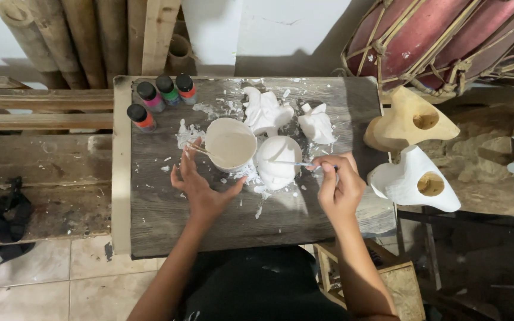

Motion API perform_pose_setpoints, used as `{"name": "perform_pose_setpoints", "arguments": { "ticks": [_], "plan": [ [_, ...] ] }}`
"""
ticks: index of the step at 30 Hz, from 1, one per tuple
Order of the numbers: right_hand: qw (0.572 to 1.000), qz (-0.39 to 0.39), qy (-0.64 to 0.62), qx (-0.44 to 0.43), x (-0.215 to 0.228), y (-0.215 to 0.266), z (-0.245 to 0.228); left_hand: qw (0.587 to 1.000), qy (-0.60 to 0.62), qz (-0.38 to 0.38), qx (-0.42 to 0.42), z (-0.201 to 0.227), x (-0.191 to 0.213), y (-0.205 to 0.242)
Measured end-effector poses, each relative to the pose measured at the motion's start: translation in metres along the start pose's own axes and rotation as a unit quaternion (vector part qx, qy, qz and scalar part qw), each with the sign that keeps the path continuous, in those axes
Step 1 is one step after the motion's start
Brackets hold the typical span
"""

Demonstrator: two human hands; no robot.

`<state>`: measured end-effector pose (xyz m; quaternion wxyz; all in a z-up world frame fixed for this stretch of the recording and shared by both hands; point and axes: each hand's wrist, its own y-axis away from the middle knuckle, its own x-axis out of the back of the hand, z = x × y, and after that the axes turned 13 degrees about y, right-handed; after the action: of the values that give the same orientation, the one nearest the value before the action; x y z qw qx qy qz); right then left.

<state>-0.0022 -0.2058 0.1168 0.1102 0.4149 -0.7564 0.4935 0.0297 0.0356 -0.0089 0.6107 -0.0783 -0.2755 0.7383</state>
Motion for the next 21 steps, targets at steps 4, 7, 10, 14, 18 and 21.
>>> {"name": "perform_pose_setpoints", "arguments": {
  "ticks": [4, 7, 10, 14, 18, 21],
  "plan": [
    [1.0, -0.008, -0.016, 0.005, 0.009, 0.001, -0.003, 1.0, 0.007, -0.004, 0.0, 0.0, 0.003, 0.002],
    [1.0, -0.014, -0.014, 0.019, 0.012, 0.002, -0.002, 1.0, 0.001, -0.006, -0.011, -0.008, 0.006, 0.007],
    [1.0, -0.017, -0.015, 0.021, 0.014, 0.001, -0.005, 1.0, 0.01, -0.005, -0.004, -0.005, 0.005, 0.008],
    [0.999, -0.013, -0.017, 0.029, 0.01, -0.004, -0.005, 1.0, -0.013, 0.0, -0.002, -0.01, 0.004, 0.009],
    [0.999, 0.0, -0.014, 0.037, -0.001, -0.013, -0.004, 1.0, -0.02, 0.005, -0.002, -0.006, 0.005, 0.008],
    [0.998, 0.003, -0.007, 0.054, -0.01, -0.02, 0.003, 1.0, 0.01, 0.005, 0.006, -0.002, 0.006, 0.005]
  ]
}}
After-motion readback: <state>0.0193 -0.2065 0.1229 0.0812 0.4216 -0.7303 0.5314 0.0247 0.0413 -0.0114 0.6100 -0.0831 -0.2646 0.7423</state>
